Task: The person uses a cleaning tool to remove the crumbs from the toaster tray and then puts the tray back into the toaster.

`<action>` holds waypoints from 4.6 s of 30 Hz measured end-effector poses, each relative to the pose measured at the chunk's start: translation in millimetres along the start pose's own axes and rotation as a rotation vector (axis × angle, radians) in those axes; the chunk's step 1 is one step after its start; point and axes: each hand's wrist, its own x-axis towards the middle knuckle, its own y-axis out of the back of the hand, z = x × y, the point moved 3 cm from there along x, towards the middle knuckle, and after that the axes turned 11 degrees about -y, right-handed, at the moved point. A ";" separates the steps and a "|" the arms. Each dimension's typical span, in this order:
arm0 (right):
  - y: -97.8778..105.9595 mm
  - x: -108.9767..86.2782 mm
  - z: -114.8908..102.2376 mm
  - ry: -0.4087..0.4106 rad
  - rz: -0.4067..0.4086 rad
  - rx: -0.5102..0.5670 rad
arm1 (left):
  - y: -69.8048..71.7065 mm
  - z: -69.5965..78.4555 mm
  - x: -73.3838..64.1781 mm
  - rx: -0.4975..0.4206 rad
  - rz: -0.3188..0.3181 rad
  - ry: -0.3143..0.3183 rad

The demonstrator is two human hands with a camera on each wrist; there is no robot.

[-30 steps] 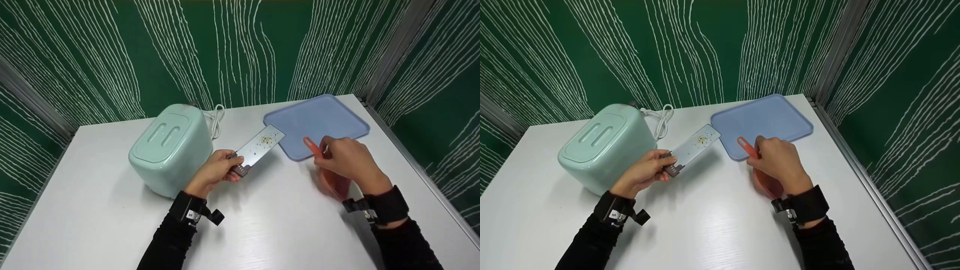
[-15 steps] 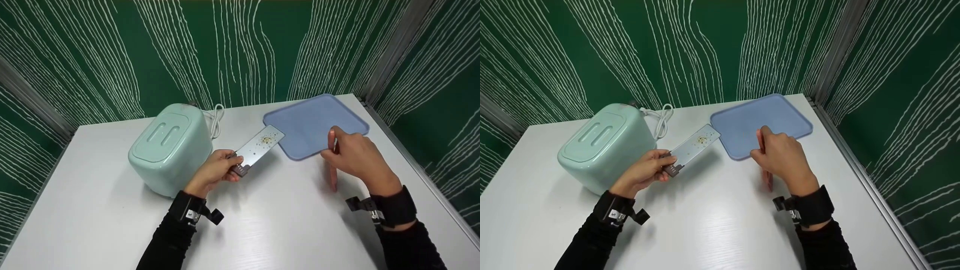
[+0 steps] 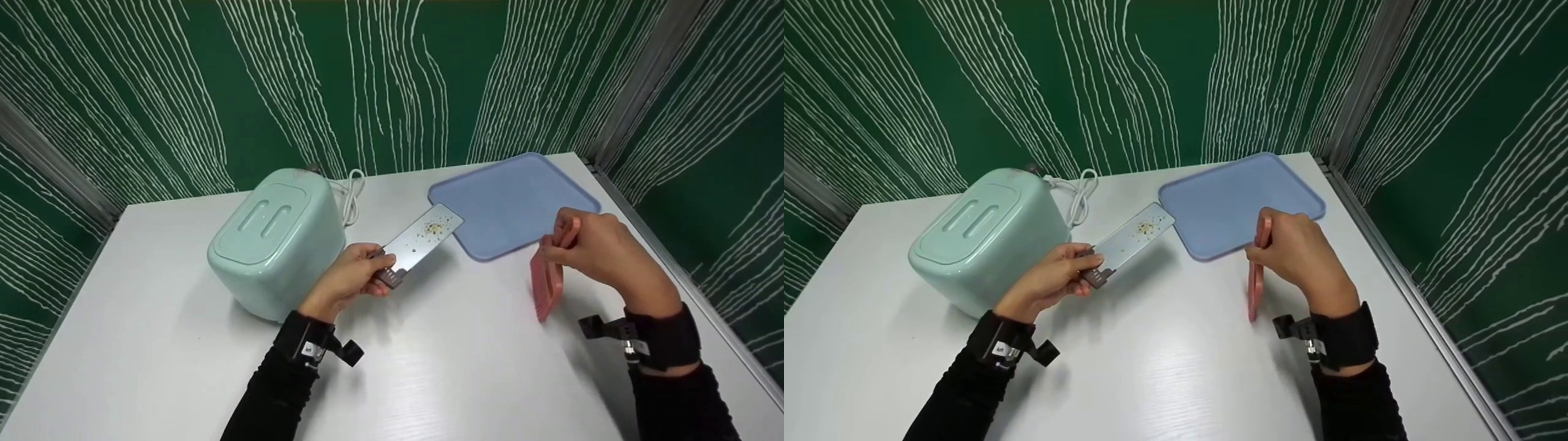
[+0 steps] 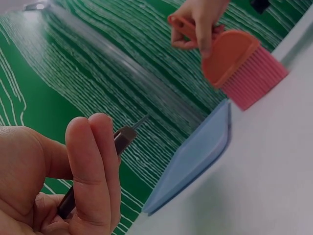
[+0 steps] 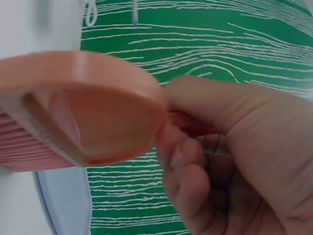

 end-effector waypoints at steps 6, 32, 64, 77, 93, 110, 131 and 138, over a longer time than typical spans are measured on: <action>6.0 -1.0 8.1 -0.058 -0.062 0.030 | -0.6 -0.4 0.2 0.004 -0.005 0.005; 10.3 4.4 47.0 -0.286 -0.312 0.133 | -2.2 1.7 -2.2 0.011 -0.017 0.006; 26.0 7.3 62.7 -0.061 0.019 0.335 | -27.8 9.0 23.6 0.116 -0.070 -0.029; 36.0 5.3 61.8 -0.129 0.158 0.424 | -53.7 12.2 46.8 0.102 -0.105 -0.038; 7.2 13.9 27.5 -0.296 0.298 0.776 | -77.4 11.7 76.1 0.100 -0.065 -0.055; -51.6 24.8 -9.5 -0.187 0.234 1.149 | -95.0 12.4 84.0 0.087 -0.051 -0.049; -62.1 32.9 -0.4 -0.161 0.231 0.939 | -88.6 5.2 92.1 0.044 -0.021 -0.045; -63.8 35.6 3.9 -0.164 0.254 0.898 | -87.6 5.7 90.9 0.071 -0.001 -0.076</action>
